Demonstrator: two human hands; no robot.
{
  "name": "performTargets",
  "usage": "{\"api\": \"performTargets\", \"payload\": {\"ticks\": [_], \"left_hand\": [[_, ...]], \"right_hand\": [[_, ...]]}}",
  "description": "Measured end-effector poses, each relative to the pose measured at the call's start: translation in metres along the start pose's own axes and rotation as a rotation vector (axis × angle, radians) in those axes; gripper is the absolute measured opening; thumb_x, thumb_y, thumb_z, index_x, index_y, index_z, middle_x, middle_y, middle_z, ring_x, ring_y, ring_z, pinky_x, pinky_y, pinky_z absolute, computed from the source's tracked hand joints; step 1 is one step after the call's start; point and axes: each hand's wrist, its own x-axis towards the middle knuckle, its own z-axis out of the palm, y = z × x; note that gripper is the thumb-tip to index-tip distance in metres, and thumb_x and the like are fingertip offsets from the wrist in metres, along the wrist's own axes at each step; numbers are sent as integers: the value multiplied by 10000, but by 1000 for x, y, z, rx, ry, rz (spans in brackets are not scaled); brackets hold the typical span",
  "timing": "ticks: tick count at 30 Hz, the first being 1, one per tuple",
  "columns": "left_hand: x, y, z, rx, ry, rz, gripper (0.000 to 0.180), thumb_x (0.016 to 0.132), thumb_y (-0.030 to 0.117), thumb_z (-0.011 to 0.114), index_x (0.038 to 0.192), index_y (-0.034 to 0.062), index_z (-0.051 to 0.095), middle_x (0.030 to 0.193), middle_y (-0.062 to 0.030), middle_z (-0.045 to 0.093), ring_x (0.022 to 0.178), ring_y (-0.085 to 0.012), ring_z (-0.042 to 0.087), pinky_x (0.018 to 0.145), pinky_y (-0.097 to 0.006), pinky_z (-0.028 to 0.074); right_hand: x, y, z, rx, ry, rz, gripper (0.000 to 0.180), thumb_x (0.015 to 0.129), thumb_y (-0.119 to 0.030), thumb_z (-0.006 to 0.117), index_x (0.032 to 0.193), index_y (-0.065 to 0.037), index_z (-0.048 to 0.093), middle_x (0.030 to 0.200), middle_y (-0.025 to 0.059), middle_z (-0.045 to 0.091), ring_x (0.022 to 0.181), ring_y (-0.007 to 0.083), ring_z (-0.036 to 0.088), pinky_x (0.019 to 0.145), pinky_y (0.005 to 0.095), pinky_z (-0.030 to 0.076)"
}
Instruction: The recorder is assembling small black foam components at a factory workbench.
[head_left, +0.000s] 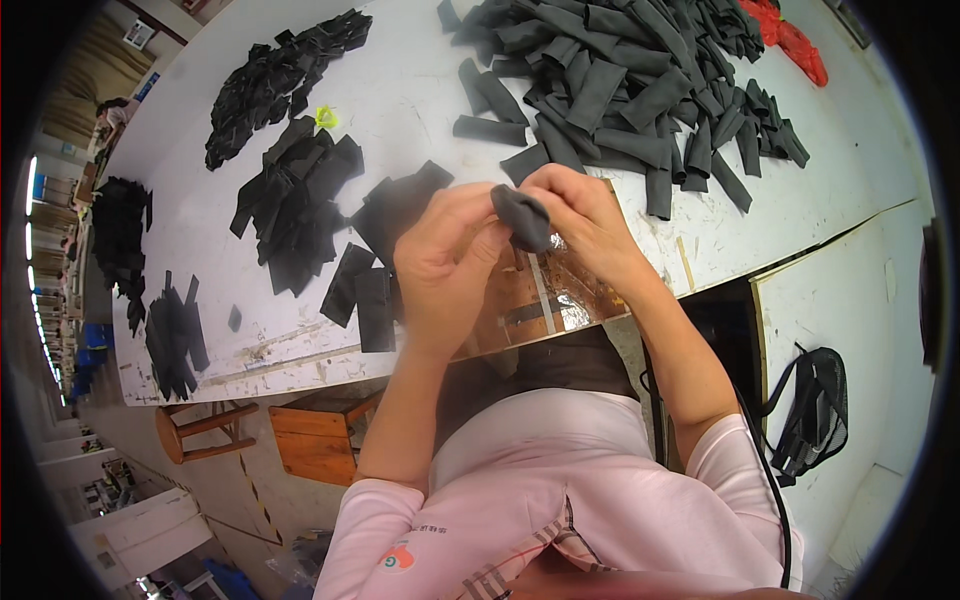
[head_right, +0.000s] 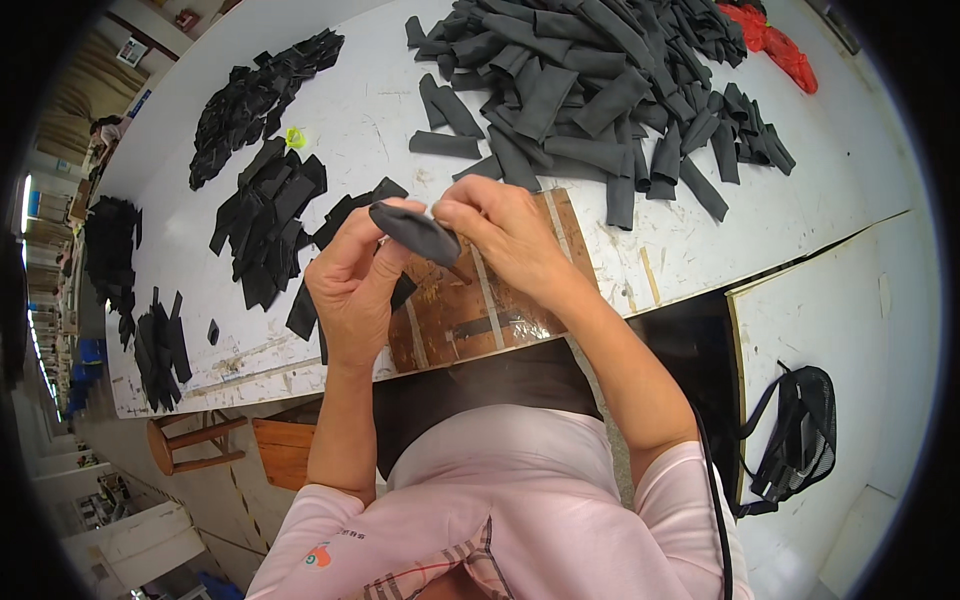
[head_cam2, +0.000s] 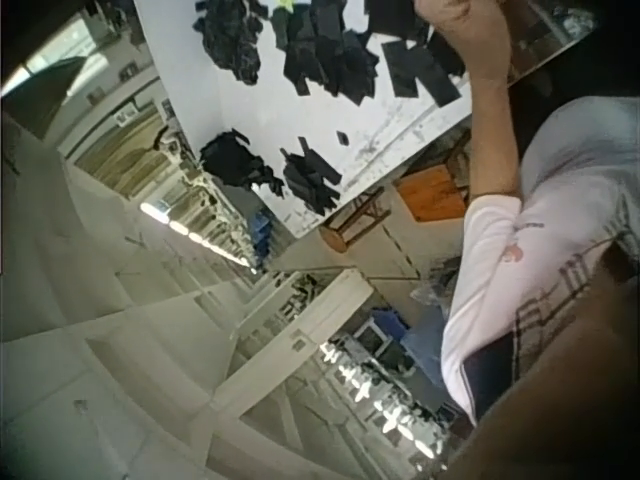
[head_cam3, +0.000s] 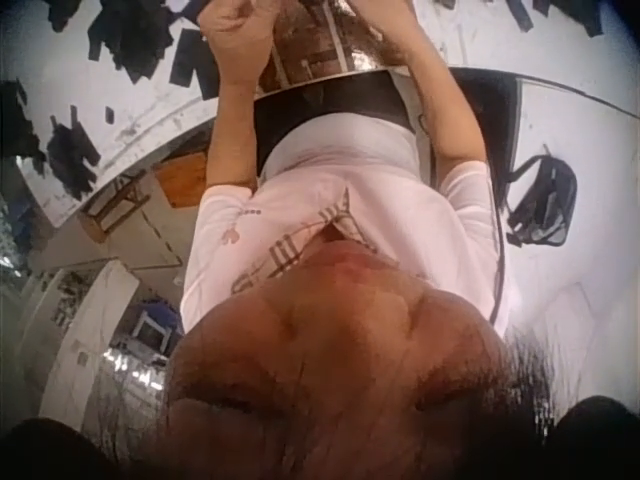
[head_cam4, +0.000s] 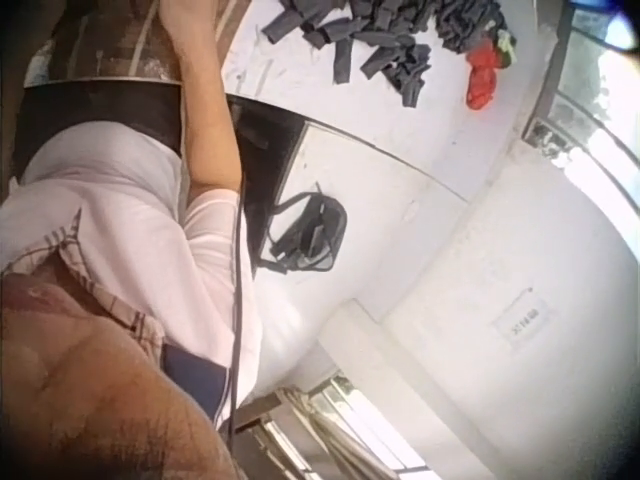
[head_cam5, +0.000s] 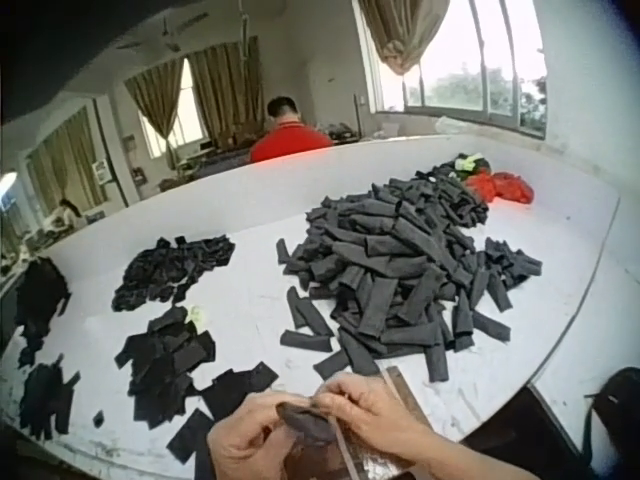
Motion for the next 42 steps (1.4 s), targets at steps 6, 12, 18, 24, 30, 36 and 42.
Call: {"api": "performTargets", "payload": {"ticks": [6,12,18,24,30,36,42], "left_hand": [[-10,11,4,-490,299,-85,125,805,-25,516,922,-26,558,914,-75,574,841,-123,529,783,-275,421],[-18,-7,10,-445,272,-230,197,755,-72,515,947,-48,552,887,-74,593,819,-112,547,762,-231,432],[16,21,12,-400,-67,-239,107,711,-83,583,811,-46,571,821,-110,582,729,-115,565,599,-208,482],[23,16,9,-105,-111,-266,100,680,-80,618,762,-39,580,732,-45,578,614,-72,510,544,-189,428],[23,13,6,177,-255,-288,46,684,-21,628,696,-14,584,713,-30,559,634,-59,505,560,-196,409],[7,21,17,-182,50,-117,170,768,52,587,921,-21,571,793,-77,612,724,-84,557,636,-212,445],[8,23,8,-706,254,-111,178,846,135,503,910,-27,538,893,-119,572,805,-161,536,750,-290,427]], "right_hand": [[-13,-52,3,-945,-14,-573,186,687,-168,624,719,-17,520,692,64,528,635,218,529,479,333,399],[-11,-2,1,-748,47,-556,184,732,-180,594,715,-10,524,624,99,506,587,267,514,482,357,400],[-13,-1,0,-668,76,-574,163,759,-152,568,730,4,529,652,124,535,619,288,526,530,363,417],[-12,8,3,-494,4,-386,97,744,-81,538,734,14,517,644,129,527,606,313,515,542,373,413],[-15,25,7,-463,53,-517,175,799,-152,508,725,6,527,647,131,519,593,310,521,532,358,422],[-15,5,-1,-593,-55,-376,201,791,-198,535,770,0,557,686,156,546,623,320,518,554,370,416],[-11,-29,-5,-694,-102,-399,226,787,-227,544,794,-2,571,667,151,545,626,332,519,559,387,407]]}}
